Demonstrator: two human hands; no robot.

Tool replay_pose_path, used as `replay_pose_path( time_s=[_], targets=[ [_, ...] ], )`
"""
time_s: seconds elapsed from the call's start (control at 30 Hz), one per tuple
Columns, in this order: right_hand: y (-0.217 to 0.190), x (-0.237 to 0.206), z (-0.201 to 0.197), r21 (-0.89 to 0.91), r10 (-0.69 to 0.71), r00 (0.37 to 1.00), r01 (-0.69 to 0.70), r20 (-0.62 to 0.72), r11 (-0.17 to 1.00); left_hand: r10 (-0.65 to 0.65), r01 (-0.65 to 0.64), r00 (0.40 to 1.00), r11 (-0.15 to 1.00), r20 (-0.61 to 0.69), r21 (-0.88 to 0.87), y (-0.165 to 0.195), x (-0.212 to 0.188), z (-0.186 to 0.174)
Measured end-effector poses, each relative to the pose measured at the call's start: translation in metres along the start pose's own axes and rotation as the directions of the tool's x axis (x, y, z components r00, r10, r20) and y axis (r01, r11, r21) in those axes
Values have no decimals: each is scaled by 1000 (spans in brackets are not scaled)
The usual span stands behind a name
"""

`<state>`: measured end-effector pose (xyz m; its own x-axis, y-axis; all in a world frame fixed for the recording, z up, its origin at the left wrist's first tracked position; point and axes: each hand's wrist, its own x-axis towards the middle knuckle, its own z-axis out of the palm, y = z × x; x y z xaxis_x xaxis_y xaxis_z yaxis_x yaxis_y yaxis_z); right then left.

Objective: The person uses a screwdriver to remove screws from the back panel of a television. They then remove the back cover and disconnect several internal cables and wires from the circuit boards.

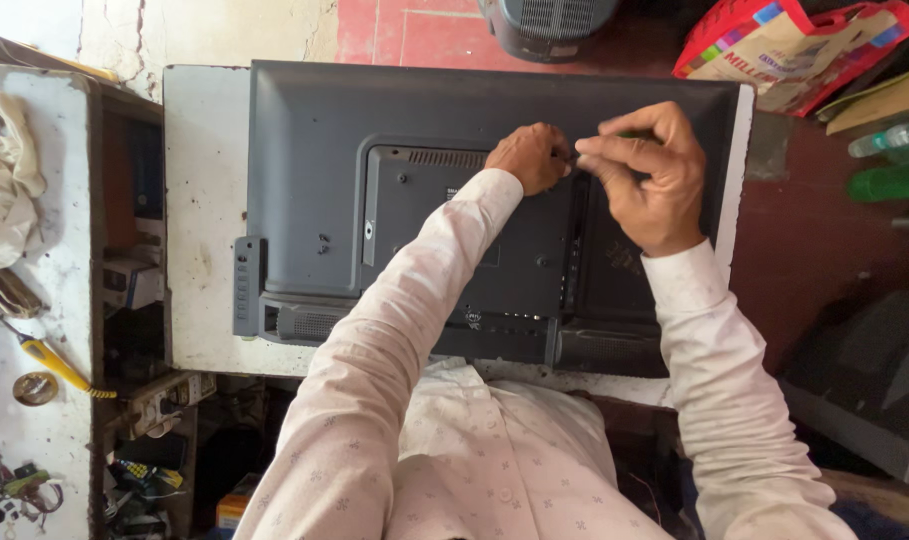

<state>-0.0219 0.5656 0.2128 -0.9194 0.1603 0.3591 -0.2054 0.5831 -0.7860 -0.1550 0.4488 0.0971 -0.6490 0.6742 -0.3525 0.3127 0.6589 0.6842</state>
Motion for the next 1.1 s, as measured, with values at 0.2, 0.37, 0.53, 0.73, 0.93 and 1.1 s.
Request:
replay_pose_path(
  time_s=[0.2, 0.37, 0.53, 0.73, 0.93, 1.1],
  targets=[
    [8, -4, 2, 25, -87, 996, 86, 16, 996, -12, 12, 999, 1000, -34, -6, 1, -3, 5],
    [6, -7, 3, 165, -29, 999, 23, 35, 986, -34, 33, 998, 999, -56, -23, -2, 1, 12],
    [8, -13, 7, -78, -161, 985, 156, -64, 985, -20, 21, 997, 1000, -79, 12, -3, 8, 16],
    [11, -51, -21, 81, -114, 929, 152, -353, 985, -94, 105, 988, 990, -121, 89, 6, 17, 22],
    [2, -124, -76, -69, -140, 890, 122, -435, 990, 2, 47, 989, 947, -151, 319, 11, 27, 38],
    [-16, -193, -104, -165, -47, 857, -45, -514, 985, 230, -183, 973, 769, 2, 612, 9, 28, 39]
  ],
)
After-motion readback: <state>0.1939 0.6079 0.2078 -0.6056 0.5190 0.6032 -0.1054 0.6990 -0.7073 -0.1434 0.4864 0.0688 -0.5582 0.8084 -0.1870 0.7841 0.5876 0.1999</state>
